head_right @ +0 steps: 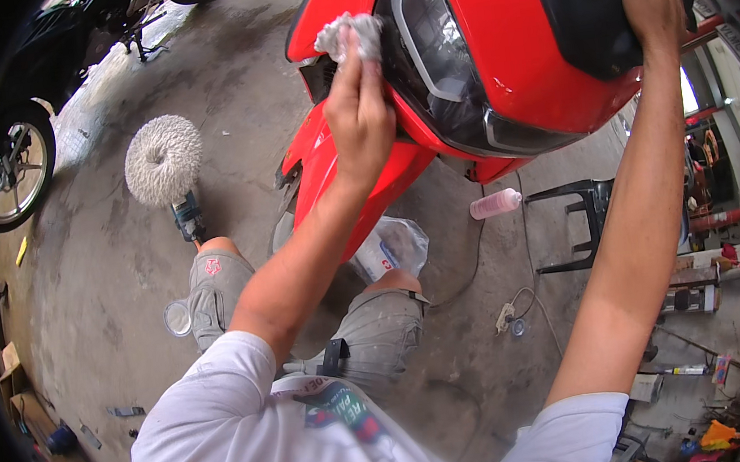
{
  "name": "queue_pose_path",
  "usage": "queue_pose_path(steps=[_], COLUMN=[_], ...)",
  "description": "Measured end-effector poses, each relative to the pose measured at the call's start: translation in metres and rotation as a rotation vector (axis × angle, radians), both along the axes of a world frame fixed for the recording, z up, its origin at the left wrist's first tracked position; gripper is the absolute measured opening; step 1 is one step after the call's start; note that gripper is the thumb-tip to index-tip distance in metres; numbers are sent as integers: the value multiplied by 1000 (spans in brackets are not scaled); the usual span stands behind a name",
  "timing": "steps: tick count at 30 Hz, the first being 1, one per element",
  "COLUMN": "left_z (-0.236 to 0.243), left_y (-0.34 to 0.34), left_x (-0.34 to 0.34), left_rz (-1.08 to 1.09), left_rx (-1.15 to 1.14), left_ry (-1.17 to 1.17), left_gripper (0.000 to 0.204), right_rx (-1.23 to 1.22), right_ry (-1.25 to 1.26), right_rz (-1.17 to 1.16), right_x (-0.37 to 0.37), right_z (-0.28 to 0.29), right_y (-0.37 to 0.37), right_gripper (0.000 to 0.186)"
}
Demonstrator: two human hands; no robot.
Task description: The person wipes the body panels of a red motorcycle with a white cloth, moving around the vehicle to clean the front fairing, side panels, and handlebar area. The person repeatedly wipes different sections of the motorcycle's exterior surfaces.
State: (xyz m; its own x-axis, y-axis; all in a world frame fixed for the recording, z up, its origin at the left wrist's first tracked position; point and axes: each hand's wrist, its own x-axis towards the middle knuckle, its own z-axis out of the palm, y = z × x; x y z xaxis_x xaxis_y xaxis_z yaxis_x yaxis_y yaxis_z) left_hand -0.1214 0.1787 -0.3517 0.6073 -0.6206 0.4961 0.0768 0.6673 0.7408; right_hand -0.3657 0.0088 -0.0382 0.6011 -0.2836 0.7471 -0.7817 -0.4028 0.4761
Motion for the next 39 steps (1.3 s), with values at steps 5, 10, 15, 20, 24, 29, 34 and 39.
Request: queue_pose_path(steps=[5,10,15,20,24,29,34,39], left_z=[-41,4,11,0,73,8,71,11], left_y=[35,-17,-35,-33,-56,-34,-73,6], left_x=[-27,24,46,55,66,68,81,8], left_rz=[105,211,106,195,35,229,40,273], left_rx=[-74,-182,-86,-245,-198,-319,-122,-303], left_ry=[-310,-426,-480,-541,-501,-672,-529,-643], left_gripper=[52,48,41,42,38,39,40,41], right_rx=[183,34,-2,-15,12,7,-1,-9], right_ry=[-204,-278,-246,-266,-275,-298,-300,-314], right_rz=[-154,-138,-170,-157,-200,-187,-189,-202], right_x=[65,47,40,54,49,60,52,58], right_z=[-22,-17,-26,-22,-26,-24,-25,-29], right_y=[73,49,50,54,63,63,60,58], right_gripper=[94,71,70,73,75,77,79,79])
